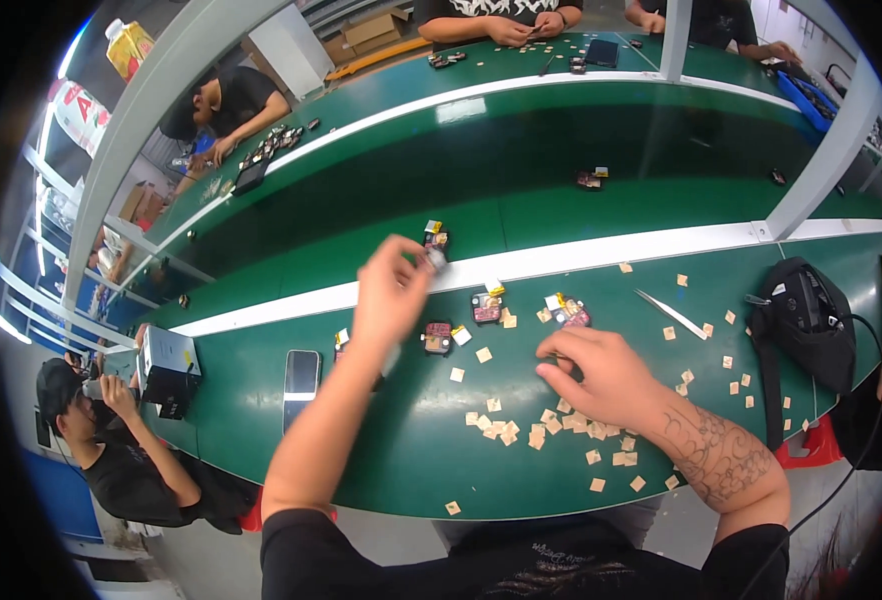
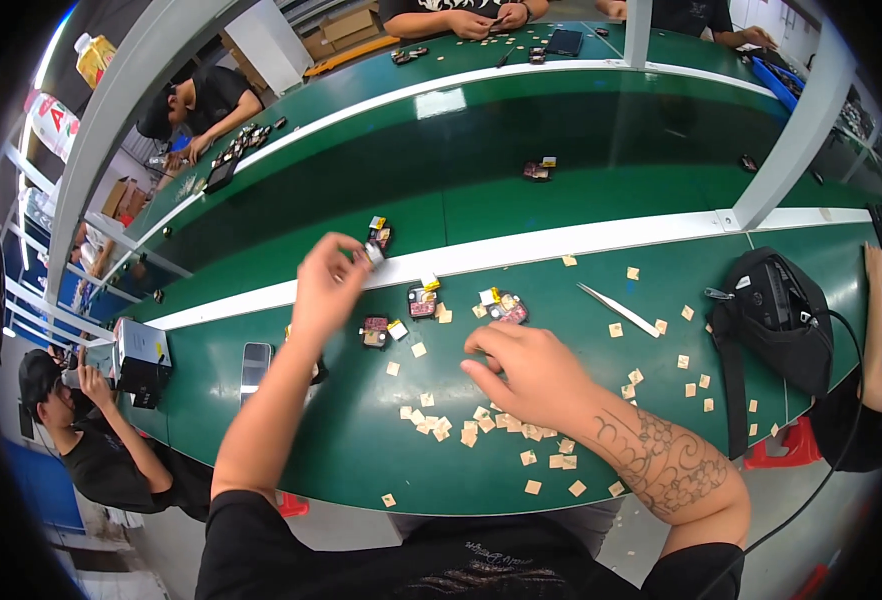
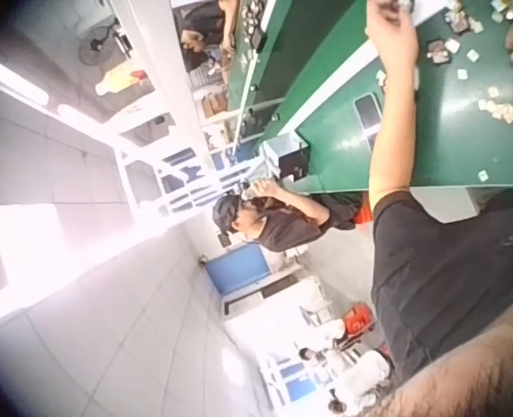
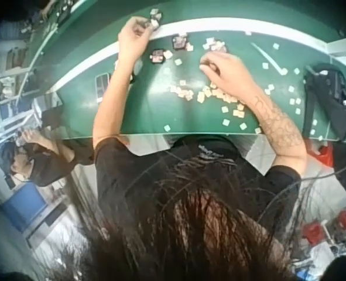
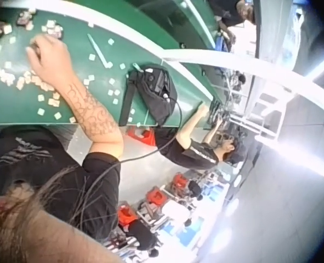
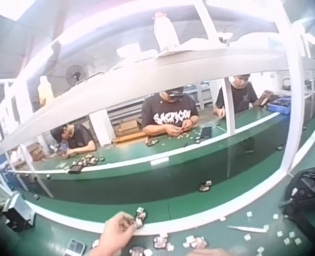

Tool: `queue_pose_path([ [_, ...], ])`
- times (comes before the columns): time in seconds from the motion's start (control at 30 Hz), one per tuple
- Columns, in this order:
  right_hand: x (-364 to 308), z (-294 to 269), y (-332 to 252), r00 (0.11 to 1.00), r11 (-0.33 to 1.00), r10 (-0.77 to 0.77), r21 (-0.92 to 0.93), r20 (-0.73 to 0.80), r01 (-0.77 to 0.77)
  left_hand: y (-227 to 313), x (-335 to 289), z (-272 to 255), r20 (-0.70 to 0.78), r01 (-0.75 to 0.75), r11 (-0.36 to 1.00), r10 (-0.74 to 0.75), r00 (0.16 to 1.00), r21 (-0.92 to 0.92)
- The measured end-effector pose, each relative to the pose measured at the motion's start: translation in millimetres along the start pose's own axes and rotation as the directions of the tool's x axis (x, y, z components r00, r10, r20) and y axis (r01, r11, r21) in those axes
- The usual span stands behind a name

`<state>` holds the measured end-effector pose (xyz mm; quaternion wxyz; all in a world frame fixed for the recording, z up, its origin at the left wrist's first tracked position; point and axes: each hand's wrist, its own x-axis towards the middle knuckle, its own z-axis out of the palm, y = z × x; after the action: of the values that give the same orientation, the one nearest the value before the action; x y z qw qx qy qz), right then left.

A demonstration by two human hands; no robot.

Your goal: Assemble small electronic components by attaching small yellow tabs to electronic parts.

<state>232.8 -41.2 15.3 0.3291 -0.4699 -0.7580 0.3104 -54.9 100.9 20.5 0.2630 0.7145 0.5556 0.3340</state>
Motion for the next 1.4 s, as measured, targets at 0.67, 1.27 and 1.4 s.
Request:
queue_pose_path([
  [0.67, 0.3, 10.3, 15.1, 0.987, 0.986, -0.162, -0.037, 0.012, 0.163, 82.2, 127.2, 147.6, 0.302, -0.647, 0.712, 0.575, 0.761, 0.273],
  [1.27, 7.4, -9.6, 6.0, 0.927, 0.906, 0.062, 0.411, -0.369, 0.103, 85.7, -52.3, 31.8, 0.498, -0.431, 0.894, 0.319, 0.806, 0.125],
  [1.4, 5.9, -15.3, 1.1, 0.993, 0.952, 0.013, 0.304, -0.120, 0.024, 59.3, -93.5, 38.1, 0.459, -0.428, 0.903, 0.370, 0.808, 0.025],
])
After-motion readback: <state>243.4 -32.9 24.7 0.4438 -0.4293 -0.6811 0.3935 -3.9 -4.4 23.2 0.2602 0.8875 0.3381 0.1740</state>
